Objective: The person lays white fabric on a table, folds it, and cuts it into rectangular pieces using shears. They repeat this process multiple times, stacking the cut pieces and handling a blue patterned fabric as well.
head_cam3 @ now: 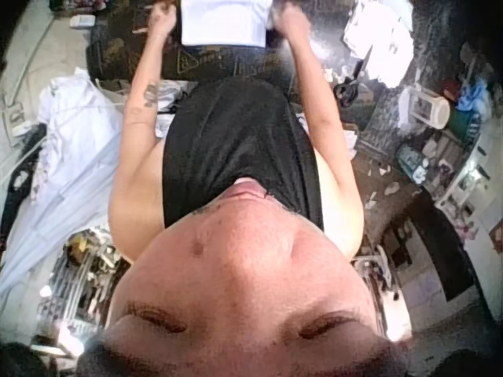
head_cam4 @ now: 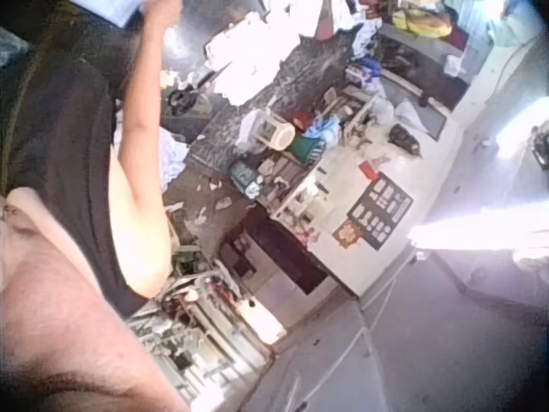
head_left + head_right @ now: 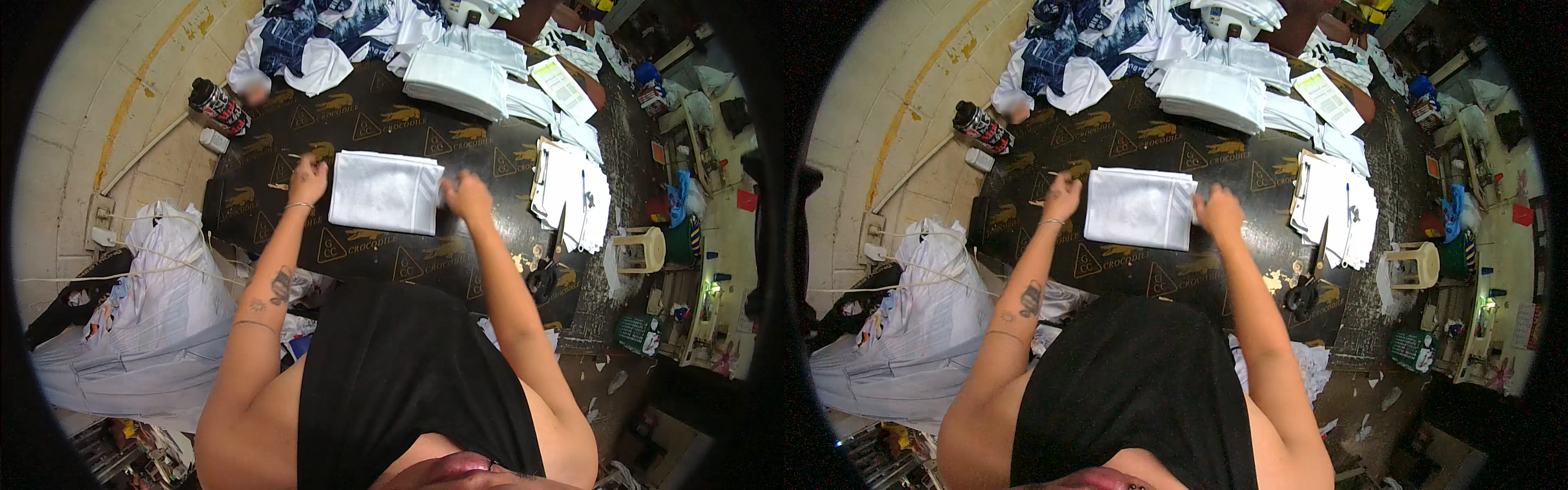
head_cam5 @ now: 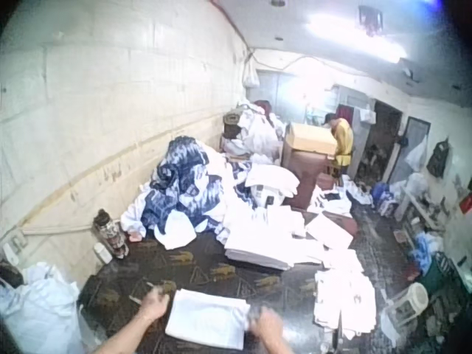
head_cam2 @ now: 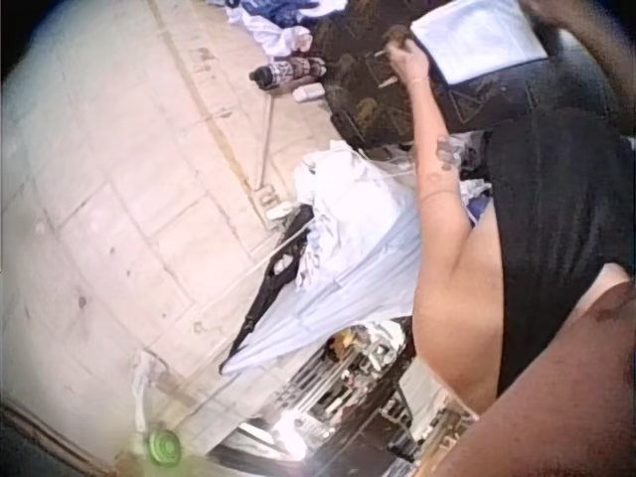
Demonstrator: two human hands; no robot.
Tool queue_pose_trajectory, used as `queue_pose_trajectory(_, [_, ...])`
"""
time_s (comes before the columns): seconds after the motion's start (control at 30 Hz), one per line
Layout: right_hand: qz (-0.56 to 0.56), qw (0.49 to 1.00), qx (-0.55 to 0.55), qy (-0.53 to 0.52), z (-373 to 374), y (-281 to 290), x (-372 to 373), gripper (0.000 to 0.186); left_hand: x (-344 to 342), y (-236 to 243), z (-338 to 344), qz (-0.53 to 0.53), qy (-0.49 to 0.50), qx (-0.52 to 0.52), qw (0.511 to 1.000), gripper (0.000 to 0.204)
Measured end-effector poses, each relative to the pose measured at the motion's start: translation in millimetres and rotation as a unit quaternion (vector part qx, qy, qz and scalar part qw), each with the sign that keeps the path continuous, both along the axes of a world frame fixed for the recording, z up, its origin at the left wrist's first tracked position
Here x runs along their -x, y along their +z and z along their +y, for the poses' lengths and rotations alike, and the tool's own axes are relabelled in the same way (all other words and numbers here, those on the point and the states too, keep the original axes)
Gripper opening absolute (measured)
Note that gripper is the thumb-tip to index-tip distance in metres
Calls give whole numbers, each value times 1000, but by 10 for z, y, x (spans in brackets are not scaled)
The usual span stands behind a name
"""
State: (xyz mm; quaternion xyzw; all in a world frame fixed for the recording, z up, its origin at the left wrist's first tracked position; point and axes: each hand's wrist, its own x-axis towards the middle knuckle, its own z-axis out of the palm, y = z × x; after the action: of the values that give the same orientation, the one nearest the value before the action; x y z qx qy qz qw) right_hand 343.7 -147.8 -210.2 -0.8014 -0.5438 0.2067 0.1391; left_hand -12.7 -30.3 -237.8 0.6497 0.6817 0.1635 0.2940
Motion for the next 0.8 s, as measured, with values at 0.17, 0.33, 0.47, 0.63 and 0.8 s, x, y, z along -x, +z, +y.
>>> queue_pose_trajectory(0.17, [51, 988, 81, 121, 146, -503, 397, 42, -709, -370, -43, 134, -66, 90, 985, 67])
queue_pose_trajectory(0.33, [435, 891, -127, 3, 581, 276, -336, 23, -1471, 632, 833, -231, -128, -198, 944, 73])
queue_pose_trajectory(0.47, [412, 841, -346, -56, 987, 1388, -999, 38, -2003, 1646, 1668, -307, -257, -213, 891, 30])
queue_pose_trajectory(0.63, [328, 821, -454, -111, 1558, 1451, -1527, 48, -2543, 1822, 2172, -429, -201, -164, 865, 29])
queue_pose_trajectory(0.8, [312, 863, -327, -223, 1448, 395, -1670, 43, -2279, 952, 2897, -243, -202, -64, 947, 33])
